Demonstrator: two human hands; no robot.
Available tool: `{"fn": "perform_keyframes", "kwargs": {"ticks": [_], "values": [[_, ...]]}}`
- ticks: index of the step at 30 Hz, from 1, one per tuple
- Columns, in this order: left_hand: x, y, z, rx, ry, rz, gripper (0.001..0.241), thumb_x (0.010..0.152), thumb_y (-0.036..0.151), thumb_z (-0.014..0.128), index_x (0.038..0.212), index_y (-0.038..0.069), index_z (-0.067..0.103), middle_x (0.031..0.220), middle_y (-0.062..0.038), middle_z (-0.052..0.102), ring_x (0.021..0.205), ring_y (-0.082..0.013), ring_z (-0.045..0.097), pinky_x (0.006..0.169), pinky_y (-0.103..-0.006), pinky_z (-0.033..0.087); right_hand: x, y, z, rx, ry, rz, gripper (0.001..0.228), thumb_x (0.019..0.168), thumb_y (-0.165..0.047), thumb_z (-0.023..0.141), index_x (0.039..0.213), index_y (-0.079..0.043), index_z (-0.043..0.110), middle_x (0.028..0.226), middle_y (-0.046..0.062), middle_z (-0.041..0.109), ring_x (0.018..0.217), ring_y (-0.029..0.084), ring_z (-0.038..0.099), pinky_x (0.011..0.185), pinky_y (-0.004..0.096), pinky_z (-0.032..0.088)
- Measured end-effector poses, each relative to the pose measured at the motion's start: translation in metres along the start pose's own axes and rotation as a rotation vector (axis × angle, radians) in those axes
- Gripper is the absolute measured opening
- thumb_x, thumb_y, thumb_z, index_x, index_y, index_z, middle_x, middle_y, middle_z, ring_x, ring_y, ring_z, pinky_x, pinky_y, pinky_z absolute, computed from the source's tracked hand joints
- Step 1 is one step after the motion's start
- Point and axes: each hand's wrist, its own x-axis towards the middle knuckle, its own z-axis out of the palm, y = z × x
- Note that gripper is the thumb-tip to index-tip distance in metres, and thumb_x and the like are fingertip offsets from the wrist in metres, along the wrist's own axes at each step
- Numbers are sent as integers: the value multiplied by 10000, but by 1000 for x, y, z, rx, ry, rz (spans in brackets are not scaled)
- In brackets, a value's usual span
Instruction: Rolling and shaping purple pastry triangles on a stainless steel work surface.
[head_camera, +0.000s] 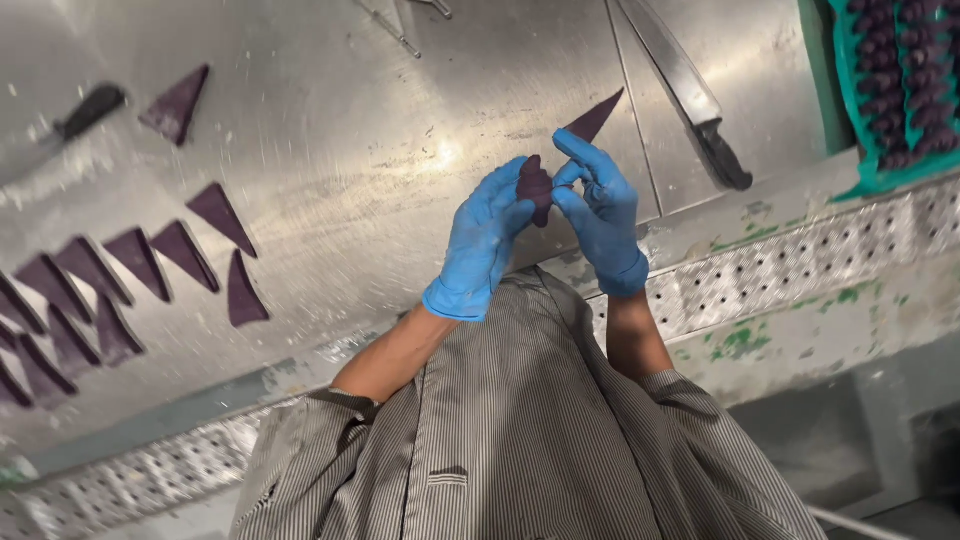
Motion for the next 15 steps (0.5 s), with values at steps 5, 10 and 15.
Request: {"fn": "perform_keyframes", "kwargs": {"ticks": [5, 10, 15], "values": [[7, 6, 0, -69, -116, -125, 523, 1028, 5, 617, 1512, -91, 445, 1407, -167, 618, 1282, -217, 612, 1140, -351, 481, -11, -6, 11, 69, 115, -96, 550, 975, 76, 610, 1512, 51, 499, 1005, -17, 553, 934, 52, 521, 870, 191, 454], [23, -5, 19, -127, -163, -205, 513, 1041, 11, 608, 1509, -112, 438, 1411, -180, 608, 1305, -240, 610, 1164, -356, 485, -22, -8, -9, 134, 255, -77, 530, 971, 74, 597, 1492, 67, 499, 976, -14, 566, 893, 47, 525, 808, 185, 453], [52, -45, 39, -167, -228, -317, 488, 1073, 46, 603, 1495, -138, 440, 1435, -202, 587, 1302, -251, 619, 1168, -370, 494, -18, -1, -56, 373, 331, -126, 565, 958, -91, 666, 1466, 68, 478, 979, -10, 584, 886, 58, 580, 825, 208, 521]]}}
